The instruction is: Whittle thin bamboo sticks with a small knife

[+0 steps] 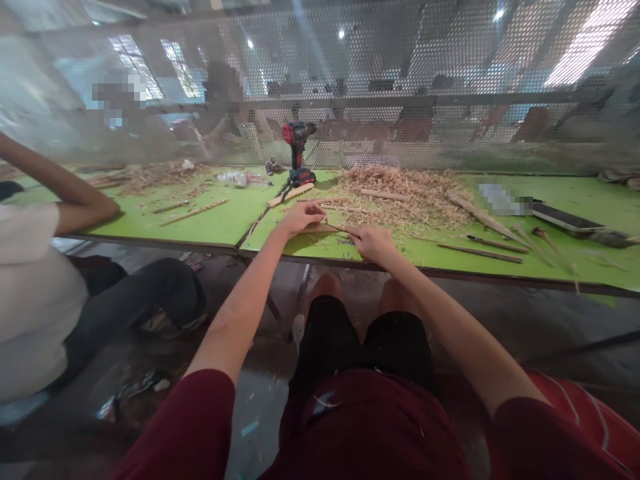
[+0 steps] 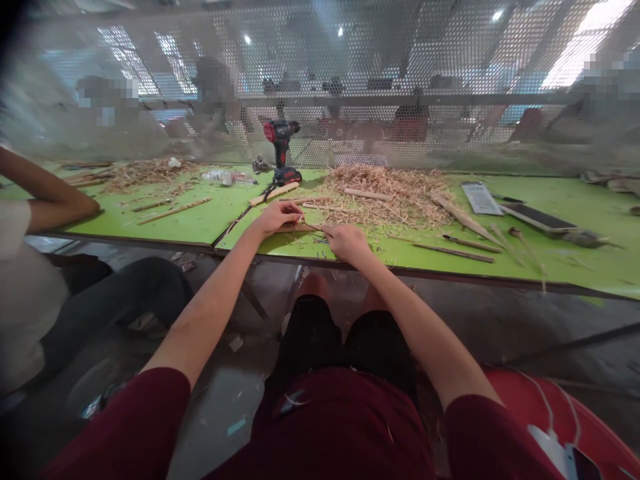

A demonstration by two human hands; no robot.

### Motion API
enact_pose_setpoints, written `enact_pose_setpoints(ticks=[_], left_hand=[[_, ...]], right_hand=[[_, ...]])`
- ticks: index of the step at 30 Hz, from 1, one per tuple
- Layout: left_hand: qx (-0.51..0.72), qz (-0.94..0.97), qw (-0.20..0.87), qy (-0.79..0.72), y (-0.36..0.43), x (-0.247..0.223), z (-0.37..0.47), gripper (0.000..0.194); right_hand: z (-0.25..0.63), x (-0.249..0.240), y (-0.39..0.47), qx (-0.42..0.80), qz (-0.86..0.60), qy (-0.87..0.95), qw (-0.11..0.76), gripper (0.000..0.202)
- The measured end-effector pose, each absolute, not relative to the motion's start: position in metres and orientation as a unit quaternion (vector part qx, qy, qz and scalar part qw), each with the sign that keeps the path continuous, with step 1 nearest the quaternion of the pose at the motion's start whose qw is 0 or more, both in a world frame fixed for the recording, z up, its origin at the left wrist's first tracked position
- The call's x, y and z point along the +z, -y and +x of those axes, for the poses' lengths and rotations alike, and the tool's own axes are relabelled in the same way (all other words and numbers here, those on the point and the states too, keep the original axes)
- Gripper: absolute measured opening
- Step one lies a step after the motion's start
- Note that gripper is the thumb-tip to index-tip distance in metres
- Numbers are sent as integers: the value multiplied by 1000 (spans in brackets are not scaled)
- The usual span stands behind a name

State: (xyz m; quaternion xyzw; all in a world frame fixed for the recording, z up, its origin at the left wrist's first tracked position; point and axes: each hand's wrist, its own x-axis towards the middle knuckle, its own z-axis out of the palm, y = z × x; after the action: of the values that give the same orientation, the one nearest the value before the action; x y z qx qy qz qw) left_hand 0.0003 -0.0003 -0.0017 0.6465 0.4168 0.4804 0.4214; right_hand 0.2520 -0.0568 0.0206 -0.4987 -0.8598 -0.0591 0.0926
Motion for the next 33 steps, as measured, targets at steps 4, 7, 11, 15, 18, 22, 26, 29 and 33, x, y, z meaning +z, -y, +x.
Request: enact_pose_setpoints(ticks=[4,7,11,15,18,22,26,29,33], left_hand=[[476,657,415,-412,-1,-3,-1,17],[478,658,408,-414,-2,-4,-2,17],[475,657,408,-421,-2,-4,-3,19],[466,666,401,-422,0,-3,-2,18],[466,669,396,-422,2,-2,-1,17],[470,672,391,-419,2,-1,0,15],[469,673,390,-418,3,-1,1,13],[471,671,389,-421,3,-1,1,11],[472,664,394,-425,4,-1,2,12]], right_hand=[[252,20,57,-59,-495,862,90,46],[252,20,56,-57,-493,864,88,45],[251,19,55,-58,-492,865,84,46],[252,18,54,-60,-486,869,74,48],[252,17,54,-63,-476,875,67,50],[252,17,55,-63,-470,879,58,51],[252,20,56,-60,-471,878,51,49],[253,21,57,-59,-471,879,57,48],[254,20,58,-57,-462,882,71,48]])
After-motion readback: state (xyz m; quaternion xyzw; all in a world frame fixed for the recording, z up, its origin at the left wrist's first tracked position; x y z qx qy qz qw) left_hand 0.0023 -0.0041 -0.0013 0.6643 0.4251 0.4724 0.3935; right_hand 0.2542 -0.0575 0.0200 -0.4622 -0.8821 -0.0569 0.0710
